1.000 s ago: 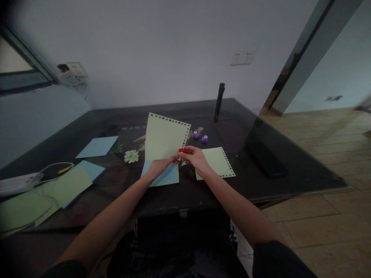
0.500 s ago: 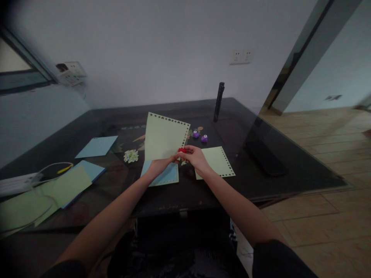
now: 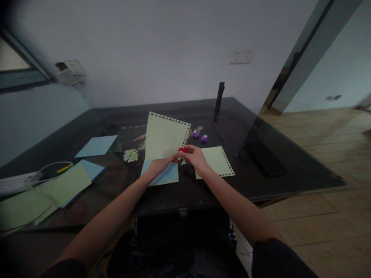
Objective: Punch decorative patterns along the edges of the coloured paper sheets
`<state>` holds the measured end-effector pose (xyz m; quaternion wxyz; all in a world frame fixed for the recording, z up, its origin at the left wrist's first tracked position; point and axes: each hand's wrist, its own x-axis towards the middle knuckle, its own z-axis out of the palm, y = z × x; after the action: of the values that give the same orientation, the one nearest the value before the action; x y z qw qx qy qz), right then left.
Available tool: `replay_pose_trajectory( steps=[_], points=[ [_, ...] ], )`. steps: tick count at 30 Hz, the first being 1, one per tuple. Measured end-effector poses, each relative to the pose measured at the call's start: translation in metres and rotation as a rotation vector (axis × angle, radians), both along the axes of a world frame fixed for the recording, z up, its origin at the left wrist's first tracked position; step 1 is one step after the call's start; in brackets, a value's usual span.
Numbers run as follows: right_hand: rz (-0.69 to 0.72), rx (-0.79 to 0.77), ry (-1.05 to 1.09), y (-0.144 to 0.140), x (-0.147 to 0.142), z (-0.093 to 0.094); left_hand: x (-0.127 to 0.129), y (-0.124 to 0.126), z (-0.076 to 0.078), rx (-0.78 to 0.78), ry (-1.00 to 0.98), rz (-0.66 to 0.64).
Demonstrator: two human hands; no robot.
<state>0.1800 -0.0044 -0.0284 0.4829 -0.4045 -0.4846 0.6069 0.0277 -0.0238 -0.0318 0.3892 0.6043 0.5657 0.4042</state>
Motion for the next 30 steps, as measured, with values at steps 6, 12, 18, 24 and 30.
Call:
replay_pose_trajectory(
  steps=[6, 12, 18, 24, 30],
  points=[
    [0.003, 0.034, -0.01, 0.0001, 0.0002, -0.0007, 0.0009, 0.0003, 0.0001, 0.008, -0.013, 0.015],
    [0.012, 0.067, 0.016, 0.0006, 0.0002, -0.0009, 0.0004, 0.0001, -0.0022, 0.012, -0.031, -0.009],
    [0.007, 0.04, 0.047, 0.0029, 0.0004, -0.0012, 0.0011, 0.0006, -0.0059, 0.09, -0.042, 0.0],
    [0.028, 0.068, 0.073, 0.0075, 0.002, -0.0066, 0.0033, 0.0004, -0.0044, 0.053, -0.009, -0.019],
    [0.024, 0.048, 0.088, 0.0059, 0.0021, -0.0031, 0.0036, -0.0012, -0.002, 0.031, -0.009, -0.005]
  ],
)
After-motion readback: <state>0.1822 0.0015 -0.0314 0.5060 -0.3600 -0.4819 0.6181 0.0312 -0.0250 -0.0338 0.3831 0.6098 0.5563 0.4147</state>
